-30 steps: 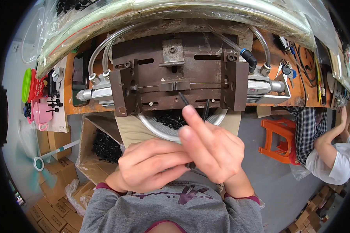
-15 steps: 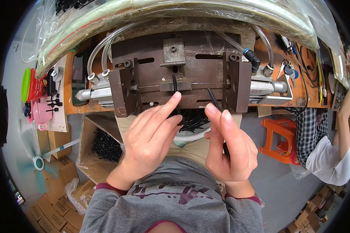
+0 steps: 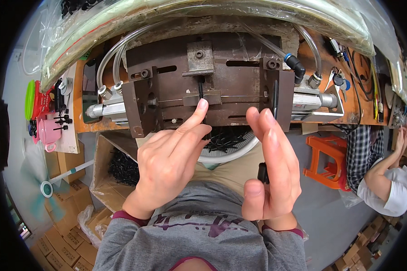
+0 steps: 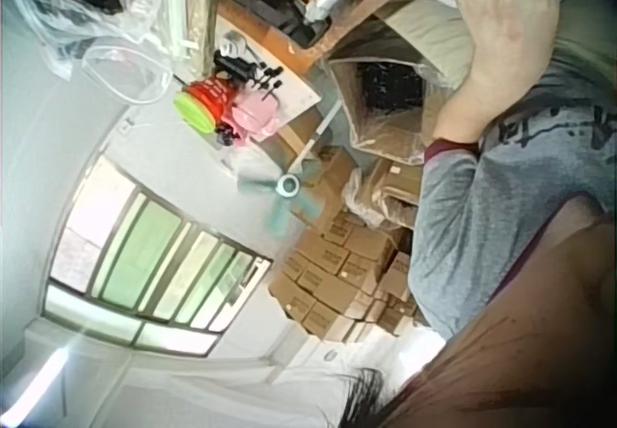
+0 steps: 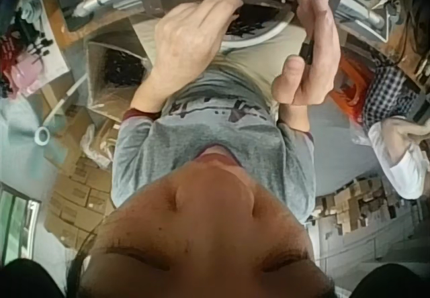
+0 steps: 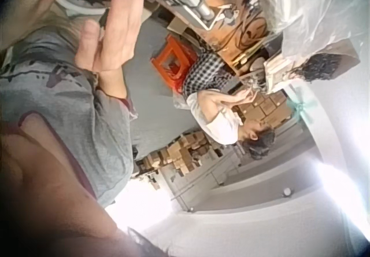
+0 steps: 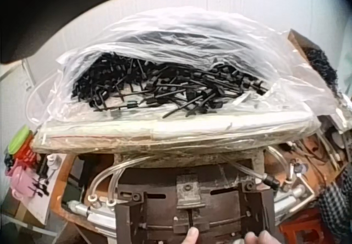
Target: The recorder is assembling small black electronic components using a pneumatic jig.
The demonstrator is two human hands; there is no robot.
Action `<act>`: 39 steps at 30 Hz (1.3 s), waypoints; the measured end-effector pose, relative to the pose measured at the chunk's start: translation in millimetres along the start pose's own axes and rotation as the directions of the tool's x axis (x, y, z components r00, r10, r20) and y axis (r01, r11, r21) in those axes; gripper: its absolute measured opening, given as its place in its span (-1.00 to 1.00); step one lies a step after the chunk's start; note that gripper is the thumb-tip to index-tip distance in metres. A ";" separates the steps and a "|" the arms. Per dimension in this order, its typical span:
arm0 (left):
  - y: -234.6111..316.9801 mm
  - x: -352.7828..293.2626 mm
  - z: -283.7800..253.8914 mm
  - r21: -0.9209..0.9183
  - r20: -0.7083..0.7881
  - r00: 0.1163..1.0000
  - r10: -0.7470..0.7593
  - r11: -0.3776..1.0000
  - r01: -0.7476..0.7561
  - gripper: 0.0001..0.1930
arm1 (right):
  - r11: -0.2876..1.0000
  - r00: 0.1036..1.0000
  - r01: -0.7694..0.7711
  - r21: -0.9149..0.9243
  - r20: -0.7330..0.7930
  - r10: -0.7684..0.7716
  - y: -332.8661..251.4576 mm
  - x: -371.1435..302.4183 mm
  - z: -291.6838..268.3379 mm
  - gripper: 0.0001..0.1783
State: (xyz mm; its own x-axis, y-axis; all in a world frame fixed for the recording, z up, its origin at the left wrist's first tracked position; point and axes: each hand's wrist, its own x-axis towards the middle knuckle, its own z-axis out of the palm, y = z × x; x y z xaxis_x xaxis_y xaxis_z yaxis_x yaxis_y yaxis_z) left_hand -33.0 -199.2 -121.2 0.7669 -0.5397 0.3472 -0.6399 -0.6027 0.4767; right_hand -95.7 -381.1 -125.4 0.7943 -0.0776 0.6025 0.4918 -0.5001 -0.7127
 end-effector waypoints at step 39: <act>-23.7 -48.0 29.5 -0.364 0.390 0.913 0.123 0.931 0.031 -0.71 | 0.886 0.943 0.145 -0.441 0.332 0.011 2.6 27.3 36.5 -0.75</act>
State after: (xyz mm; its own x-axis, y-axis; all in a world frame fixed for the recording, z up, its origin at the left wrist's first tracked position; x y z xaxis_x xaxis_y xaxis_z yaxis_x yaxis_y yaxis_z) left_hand -56.0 -176.3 -173.0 0.6029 -0.7955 0.0606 -0.5546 -0.3633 0.7487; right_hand -59.7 -353.1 -124.0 0.8731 0.2080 0.4410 0.3934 -0.8348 -0.3851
